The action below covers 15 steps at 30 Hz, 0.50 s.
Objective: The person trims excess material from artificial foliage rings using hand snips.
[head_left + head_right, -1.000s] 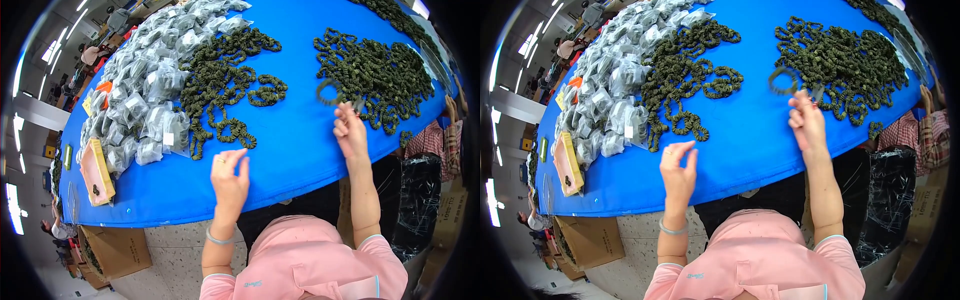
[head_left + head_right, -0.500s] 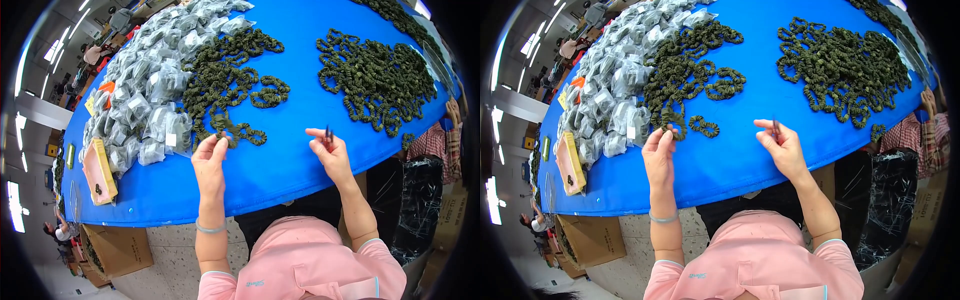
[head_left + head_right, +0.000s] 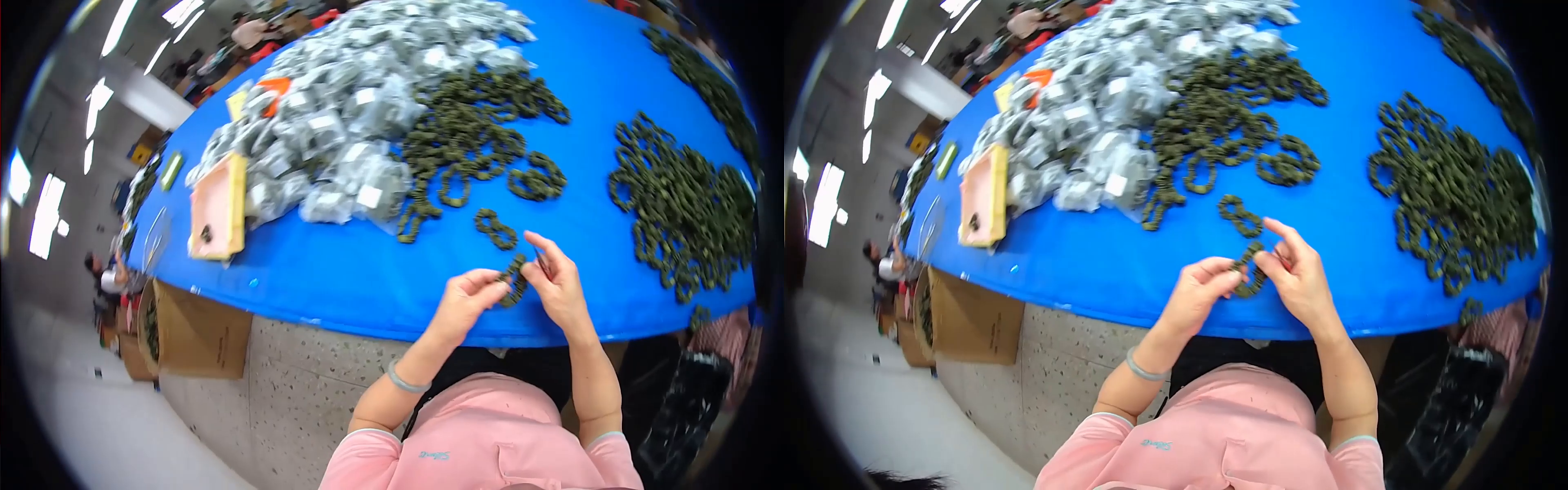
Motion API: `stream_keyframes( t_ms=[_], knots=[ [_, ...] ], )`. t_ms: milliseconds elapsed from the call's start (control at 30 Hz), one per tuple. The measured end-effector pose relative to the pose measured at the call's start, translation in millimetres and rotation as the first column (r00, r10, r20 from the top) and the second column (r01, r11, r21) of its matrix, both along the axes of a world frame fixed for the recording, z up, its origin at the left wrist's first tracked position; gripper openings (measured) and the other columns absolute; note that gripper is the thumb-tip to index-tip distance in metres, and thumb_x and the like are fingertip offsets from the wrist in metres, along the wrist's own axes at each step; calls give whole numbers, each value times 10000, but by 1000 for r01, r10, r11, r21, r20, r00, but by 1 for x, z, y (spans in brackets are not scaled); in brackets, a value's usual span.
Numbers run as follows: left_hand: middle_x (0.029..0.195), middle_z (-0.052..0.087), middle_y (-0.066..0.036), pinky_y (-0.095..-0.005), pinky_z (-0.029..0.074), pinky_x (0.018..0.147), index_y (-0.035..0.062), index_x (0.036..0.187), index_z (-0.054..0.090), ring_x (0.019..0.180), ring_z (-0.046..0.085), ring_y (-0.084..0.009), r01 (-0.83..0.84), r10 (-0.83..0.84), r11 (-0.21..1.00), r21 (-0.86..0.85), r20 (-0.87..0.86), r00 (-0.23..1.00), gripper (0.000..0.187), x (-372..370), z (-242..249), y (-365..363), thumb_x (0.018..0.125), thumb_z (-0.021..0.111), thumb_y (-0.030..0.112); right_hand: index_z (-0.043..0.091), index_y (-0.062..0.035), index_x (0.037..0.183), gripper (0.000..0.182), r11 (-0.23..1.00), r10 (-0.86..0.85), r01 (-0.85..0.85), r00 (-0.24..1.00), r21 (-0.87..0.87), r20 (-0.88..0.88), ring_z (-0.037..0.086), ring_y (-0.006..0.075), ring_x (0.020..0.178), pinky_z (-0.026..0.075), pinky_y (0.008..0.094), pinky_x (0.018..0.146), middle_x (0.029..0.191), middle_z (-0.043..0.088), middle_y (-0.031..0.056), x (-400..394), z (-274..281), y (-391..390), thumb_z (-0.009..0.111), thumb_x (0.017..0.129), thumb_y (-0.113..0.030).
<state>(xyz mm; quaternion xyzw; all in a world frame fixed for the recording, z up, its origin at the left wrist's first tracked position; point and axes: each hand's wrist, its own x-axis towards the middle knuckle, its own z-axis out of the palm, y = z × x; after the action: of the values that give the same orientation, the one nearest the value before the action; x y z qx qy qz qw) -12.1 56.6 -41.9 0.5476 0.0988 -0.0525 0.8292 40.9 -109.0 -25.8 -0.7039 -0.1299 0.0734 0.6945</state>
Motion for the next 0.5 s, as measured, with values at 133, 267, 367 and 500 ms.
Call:
stream_keyframes(
  t_ms=[133, 267, 367, 500],
  knots=[
    [898, 673, -74, -164, 460, 680, 0, 1007, 642, 754, 578, -79, 47, -47, 999, 18, 48, 998, 169, -7, -6, -3, 841, 624, 24, 603, -5, 1092, 255, 993, 101, -104, 993, -54, -66, 367, 67, 567, 333, 209, 522, 632, 454, -21, 7, 0, 6, 611, 848, -77],
    [897, 670, -61, -168, 467, 695, -4, 1009, 644, 760, 581, -76, 68, -74, 995, 71, 90, 993, 176, -13, -17, -1, 833, 631, 9, 627, 3, 1032, 200, 970, 228, -236, 967, -58, -114, 375, 65, 567, 335, 205, 521, 629, 473, -20, 10, 8, 13, 601, 858, -92],
    [886, 668, -58, -172, 474, 702, -3, 1014, 645, 771, 588, -85, 58, -59, 998, 15, 49, 997, 189, -17, -9, -4, 825, 638, -2, 637, 6, 983, 166, 978, 206, -203, 964, 36, -169, 380, 64, 567, 339, 201, 524, 642, 495, -11, 5, 0, 16, 593, 863, -99],
    [893, 666, -61, -178, 478, 714, 1, 1020, 647, 784, 593, -95, 31, -30, 999, -14, 79, 996, 202, -19, -5, 2, 818, 644, -12, 639, 8, 959, 154, 975, 218, -205, 959, 88, -181, 393, 64, 579, 347, 197, 539, 655, 502, -7, 6, 7, 21, 588, 866, -105]
  ],
)
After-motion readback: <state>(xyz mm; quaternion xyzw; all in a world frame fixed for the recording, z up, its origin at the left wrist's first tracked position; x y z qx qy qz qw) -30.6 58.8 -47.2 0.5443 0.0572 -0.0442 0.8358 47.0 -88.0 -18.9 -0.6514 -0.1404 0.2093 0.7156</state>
